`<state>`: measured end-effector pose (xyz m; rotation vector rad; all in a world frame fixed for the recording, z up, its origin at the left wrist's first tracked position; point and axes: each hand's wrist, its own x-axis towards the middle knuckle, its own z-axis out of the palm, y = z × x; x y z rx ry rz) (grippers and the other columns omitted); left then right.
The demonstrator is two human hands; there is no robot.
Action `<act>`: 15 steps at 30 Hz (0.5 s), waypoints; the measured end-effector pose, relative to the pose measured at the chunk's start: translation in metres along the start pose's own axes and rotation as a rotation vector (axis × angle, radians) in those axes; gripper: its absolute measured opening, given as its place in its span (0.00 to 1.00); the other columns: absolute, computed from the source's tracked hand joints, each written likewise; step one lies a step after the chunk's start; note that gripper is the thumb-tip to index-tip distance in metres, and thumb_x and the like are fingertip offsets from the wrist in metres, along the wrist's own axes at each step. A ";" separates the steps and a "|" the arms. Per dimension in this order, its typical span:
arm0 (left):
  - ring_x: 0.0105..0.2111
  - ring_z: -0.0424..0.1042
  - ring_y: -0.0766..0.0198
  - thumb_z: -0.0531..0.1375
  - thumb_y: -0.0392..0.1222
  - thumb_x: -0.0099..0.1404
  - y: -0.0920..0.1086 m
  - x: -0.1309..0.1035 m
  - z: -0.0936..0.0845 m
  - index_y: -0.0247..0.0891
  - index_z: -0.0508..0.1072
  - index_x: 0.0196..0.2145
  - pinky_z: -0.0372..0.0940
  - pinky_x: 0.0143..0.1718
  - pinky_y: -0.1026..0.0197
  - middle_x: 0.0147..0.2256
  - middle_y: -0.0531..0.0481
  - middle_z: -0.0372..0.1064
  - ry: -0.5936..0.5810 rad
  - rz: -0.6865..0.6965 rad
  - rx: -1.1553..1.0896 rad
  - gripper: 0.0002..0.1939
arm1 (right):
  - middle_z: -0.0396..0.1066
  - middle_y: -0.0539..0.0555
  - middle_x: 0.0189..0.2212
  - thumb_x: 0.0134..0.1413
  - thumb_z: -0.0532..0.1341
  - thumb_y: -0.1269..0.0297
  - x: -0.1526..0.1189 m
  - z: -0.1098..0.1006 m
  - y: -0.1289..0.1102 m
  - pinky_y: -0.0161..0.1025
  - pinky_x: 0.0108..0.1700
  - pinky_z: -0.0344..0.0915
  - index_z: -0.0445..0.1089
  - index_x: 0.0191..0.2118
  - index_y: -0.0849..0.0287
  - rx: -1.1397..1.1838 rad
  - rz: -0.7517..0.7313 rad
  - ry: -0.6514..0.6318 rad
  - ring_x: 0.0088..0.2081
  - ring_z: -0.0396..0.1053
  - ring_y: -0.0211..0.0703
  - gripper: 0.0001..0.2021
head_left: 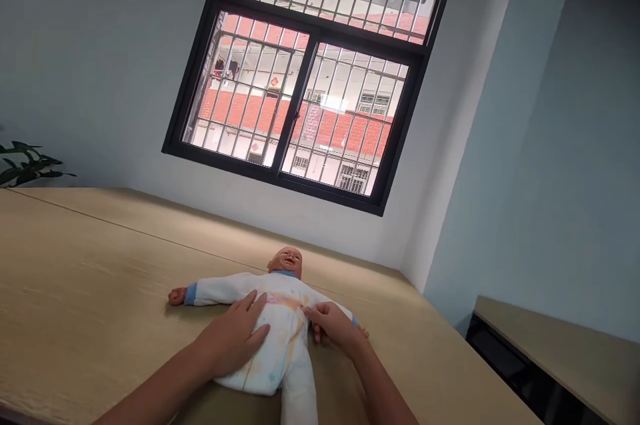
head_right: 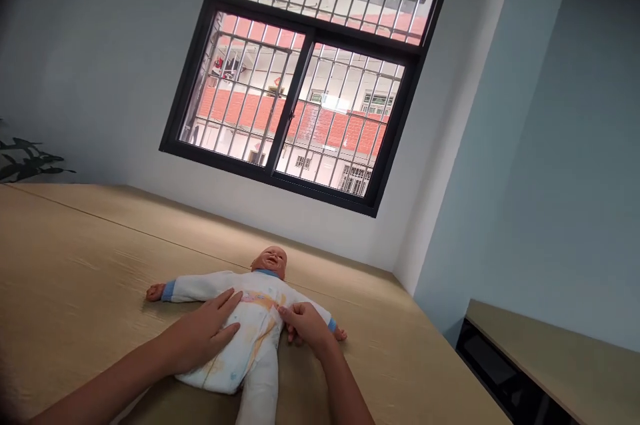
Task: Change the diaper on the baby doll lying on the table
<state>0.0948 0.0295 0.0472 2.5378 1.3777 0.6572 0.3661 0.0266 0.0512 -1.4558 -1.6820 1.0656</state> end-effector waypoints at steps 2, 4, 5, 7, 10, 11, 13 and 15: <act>0.67 0.51 0.44 0.49 0.52 0.69 0.000 -0.001 -0.001 0.39 0.55 0.68 0.55 0.63 0.42 0.69 0.36 0.47 -0.021 0.005 0.009 0.33 | 0.59 0.46 0.13 0.52 0.60 0.41 0.005 0.012 0.005 0.31 0.17 0.44 0.56 0.21 0.56 -0.097 0.013 0.028 0.14 0.53 0.32 0.25; 0.67 0.51 0.42 0.49 0.52 0.69 -0.001 -0.001 -0.003 0.44 0.54 0.68 0.56 0.62 0.40 0.69 0.37 0.46 -0.049 0.024 0.018 0.32 | 0.57 0.47 0.12 0.53 0.59 0.39 0.011 0.023 0.005 0.33 0.17 0.43 0.55 0.18 0.56 -0.179 0.024 0.080 0.13 0.51 0.32 0.27; 0.67 0.51 0.42 0.49 0.52 0.69 -0.001 -0.001 -0.003 0.45 0.54 0.68 0.56 0.62 0.40 0.69 0.37 0.45 -0.059 0.042 0.018 0.32 | 0.56 0.48 0.11 0.53 0.58 0.39 0.014 0.028 0.005 0.33 0.17 0.45 0.55 0.17 0.56 -0.191 0.029 0.112 0.13 0.52 0.33 0.28; 0.67 0.52 0.42 0.50 0.53 0.69 -0.003 -0.001 -0.004 0.46 0.55 0.68 0.55 0.63 0.41 0.69 0.38 0.45 -0.066 0.077 0.007 0.32 | 0.55 0.49 0.12 0.54 0.57 0.38 0.016 0.035 0.004 0.35 0.18 0.48 0.55 0.15 0.55 -0.183 0.044 0.184 0.14 0.54 0.36 0.29; 0.66 0.52 0.43 0.49 0.54 0.69 -0.001 -0.003 -0.006 0.45 0.55 0.68 0.54 0.63 0.43 0.70 0.39 0.45 -0.056 0.060 -0.018 0.32 | 0.58 0.53 0.13 0.57 0.53 0.39 0.017 0.038 0.006 0.40 0.20 0.53 0.56 0.14 0.54 -0.181 0.043 0.266 0.16 0.58 0.41 0.29; 0.66 0.53 0.43 0.49 0.54 0.69 0.000 -0.004 -0.008 0.43 0.55 0.68 0.55 0.63 0.44 0.69 0.39 0.46 -0.046 0.046 -0.025 0.33 | 0.59 0.55 0.13 0.60 0.50 0.39 0.017 0.038 0.007 0.42 0.21 0.54 0.57 0.14 0.53 -0.177 0.042 0.274 0.16 0.59 0.43 0.30; 0.64 0.57 0.44 0.50 0.52 0.68 0.005 -0.009 -0.014 0.38 0.59 0.66 0.57 0.61 0.46 0.66 0.37 0.55 0.001 0.039 -0.019 0.32 | 0.59 0.58 0.13 0.64 0.44 0.42 0.017 0.035 0.007 0.43 0.22 0.55 0.57 0.12 0.53 -0.158 0.033 0.284 0.15 0.59 0.43 0.32; 0.60 0.63 0.47 0.49 0.47 0.68 0.011 -0.016 -0.022 0.34 0.64 0.62 0.58 0.59 0.50 0.59 0.36 0.65 0.087 0.036 0.003 0.28 | 0.58 0.57 0.11 0.66 0.41 0.45 0.016 0.028 0.002 0.43 0.22 0.54 0.55 0.11 0.53 -0.138 0.025 0.308 0.15 0.57 0.42 0.33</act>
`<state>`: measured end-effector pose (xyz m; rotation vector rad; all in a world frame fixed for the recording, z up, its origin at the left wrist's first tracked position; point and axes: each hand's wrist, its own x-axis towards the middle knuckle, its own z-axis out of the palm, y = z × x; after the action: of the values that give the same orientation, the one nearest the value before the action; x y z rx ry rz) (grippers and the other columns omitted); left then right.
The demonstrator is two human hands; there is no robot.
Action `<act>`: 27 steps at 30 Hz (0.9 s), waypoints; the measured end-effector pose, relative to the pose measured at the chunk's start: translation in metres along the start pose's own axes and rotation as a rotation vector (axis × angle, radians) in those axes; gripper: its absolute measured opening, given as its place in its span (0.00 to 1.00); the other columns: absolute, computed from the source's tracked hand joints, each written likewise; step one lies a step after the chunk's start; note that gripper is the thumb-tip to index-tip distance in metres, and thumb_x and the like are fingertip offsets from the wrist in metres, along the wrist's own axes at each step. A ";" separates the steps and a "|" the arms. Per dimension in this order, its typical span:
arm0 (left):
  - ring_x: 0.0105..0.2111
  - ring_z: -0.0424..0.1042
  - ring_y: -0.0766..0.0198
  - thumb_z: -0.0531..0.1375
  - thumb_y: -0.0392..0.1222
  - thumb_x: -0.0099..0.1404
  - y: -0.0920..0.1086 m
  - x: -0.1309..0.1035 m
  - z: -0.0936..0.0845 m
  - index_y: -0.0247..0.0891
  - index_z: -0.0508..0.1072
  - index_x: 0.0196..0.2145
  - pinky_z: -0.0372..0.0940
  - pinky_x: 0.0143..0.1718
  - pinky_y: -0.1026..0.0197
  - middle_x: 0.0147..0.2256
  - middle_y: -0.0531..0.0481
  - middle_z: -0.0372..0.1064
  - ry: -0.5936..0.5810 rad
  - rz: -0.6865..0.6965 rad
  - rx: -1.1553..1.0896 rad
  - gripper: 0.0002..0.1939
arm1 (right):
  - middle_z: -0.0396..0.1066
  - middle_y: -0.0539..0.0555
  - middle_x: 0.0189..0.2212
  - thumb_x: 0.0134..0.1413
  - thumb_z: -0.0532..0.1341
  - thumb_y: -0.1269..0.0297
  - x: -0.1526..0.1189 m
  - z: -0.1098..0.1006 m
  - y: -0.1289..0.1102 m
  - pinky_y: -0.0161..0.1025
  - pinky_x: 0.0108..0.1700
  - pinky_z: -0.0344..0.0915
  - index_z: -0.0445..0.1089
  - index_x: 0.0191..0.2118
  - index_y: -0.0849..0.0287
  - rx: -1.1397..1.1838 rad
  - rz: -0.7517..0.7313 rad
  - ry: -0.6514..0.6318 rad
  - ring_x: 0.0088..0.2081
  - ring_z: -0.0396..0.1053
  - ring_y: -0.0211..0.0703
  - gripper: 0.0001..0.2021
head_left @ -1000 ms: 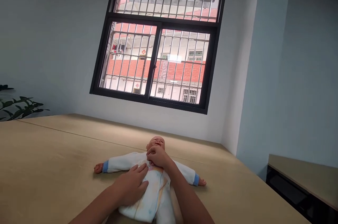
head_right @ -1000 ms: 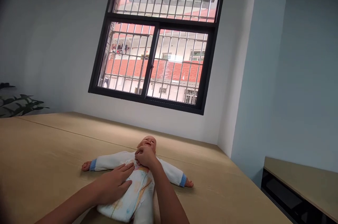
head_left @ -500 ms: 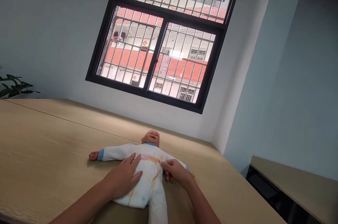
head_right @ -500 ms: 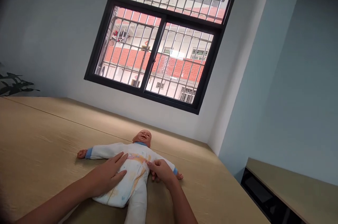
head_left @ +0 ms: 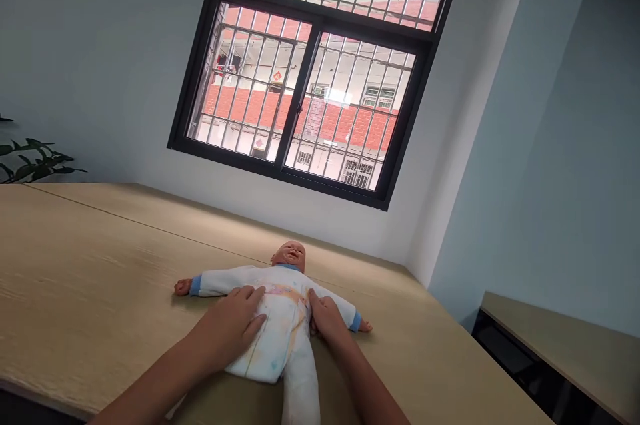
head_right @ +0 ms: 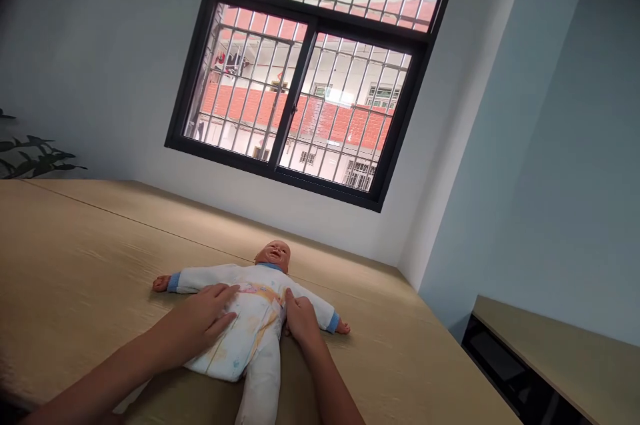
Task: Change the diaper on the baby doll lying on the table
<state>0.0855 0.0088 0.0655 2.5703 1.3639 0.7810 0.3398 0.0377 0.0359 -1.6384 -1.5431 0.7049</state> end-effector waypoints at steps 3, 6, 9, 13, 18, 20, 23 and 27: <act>0.50 0.70 0.52 0.48 0.42 0.67 0.006 -0.013 -0.012 0.37 0.68 0.55 0.62 0.50 0.55 0.48 0.41 0.73 0.080 -0.092 -0.029 0.21 | 0.58 0.52 0.11 0.65 0.47 0.50 -0.007 -0.018 -0.015 0.37 0.21 0.52 0.55 0.13 0.55 0.057 0.008 -0.026 0.14 0.55 0.37 0.28; 0.40 0.74 0.52 0.48 0.40 0.66 0.006 -0.024 -0.021 0.37 0.69 0.44 0.61 0.39 0.56 0.40 0.42 0.74 0.038 -0.230 -0.011 0.14 | 0.72 0.53 0.21 0.60 0.54 0.49 -0.025 -0.036 -0.037 0.32 0.19 0.46 0.59 0.22 0.58 0.190 0.057 -0.283 0.17 0.60 0.33 0.21; 0.37 0.73 0.48 0.48 0.40 0.65 -0.001 -0.029 -0.025 0.36 0.66 0.39 0.58 0.35 0.55 0.37 0.39 0.74 -0.017 -0.249 0.042 0.10 | 0.77 0.56 0.27 0.56 0.59 0.47 -0.043 -0.043 -0.057 0.31 0.18 0.43 0.61 0.25 0.59 0.203 0.072 -0.462 0.19 0.65 0.32 0.20; 0.37 0.73 0.51 0.54 0.41 0.60 -0.010 -0.021 -0.020 0.37 0.66 0.45 0.59 0.37 0.57 0.36 0.45 0.74 -0.053 -0.210 -0.199 0.15 | 0.77 0.57 0.29 0.54 0.62 0.48 -0.052 -0.038 -0.066 0.30 0.17 0.42 0.61 0.30 0.60 0.279 0.096 -0.491 0.21 0.72 0.35 0.19; 0.39 0.76 0.51 0.60 0.43 0.54 -0.011 -0.006 -0.001 0.38 0.63 0.51 0.64 0.36 0.58 0.35 0.49 0.76 -0.037 -0.285 -0.851 0.27 | 0.77 0.56 0.35 0.50 0.66 0.50 -0.051 -0.032 -0.064 0.28 0.21 0.51 0.64 0.41 0.60 0.465 0.064 -0.441 0.33 0.78 0.43 0.21; 0.39 0.76 0.52 0.62 0.45 0.52 -0.009 -0.003 0.002 0.38 0.61 0.53 0.66 0.36 0.58 0.35 0.49 0.76 -0.032 -0.341 -1.102 0.31 | 0.76 0.55 0.36 0.49 0.67 0.52 -0.050 -0.031 -0.065 0.29 0.24 0.58 0.65 0.42 0.60 0.418 0.045 -0.344 0.35 0.77 0.43 0.21; 0.37 0.77 0.52 0.63 0.46 0.49 -0.008 -0.006 0.002 0.37 0.62 0.52 0.67 0.35 0.58 0.33 0.50 0.76 0.021 -0.438 -1.124 0.33 | 0.74 0.53 0.29 0.49 0.66 0.52 -0.052 -0.033 -0.067 0.30 0.24 0.60 0.64 0.35 0.61 0.232 0.026 -0.113 0.29 0.73 0.39 0.17; 0.37 0.76 0.51 0.60 0.44 0.51 -0.007 -0.008 0.007 0.38 0.65 0.51 0.67 0.35 0.57 0.34 0.50 0.75 0.103 -0.381 -0.920 0.28 | 0.75 0.55 0.27 0.52 0.62 0.48 -0.057 -0.035 -0.075 0.31 0.22 0.58 0.62 0.32 0.60 0.168 0.119 -0.273 0.24 0.72 0.38 0.18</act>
<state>0.0805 0.0071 0.0539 1.5365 1.0871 1.1246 0.3195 -0.0255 0.1107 -1.5659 -1.5333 1.1316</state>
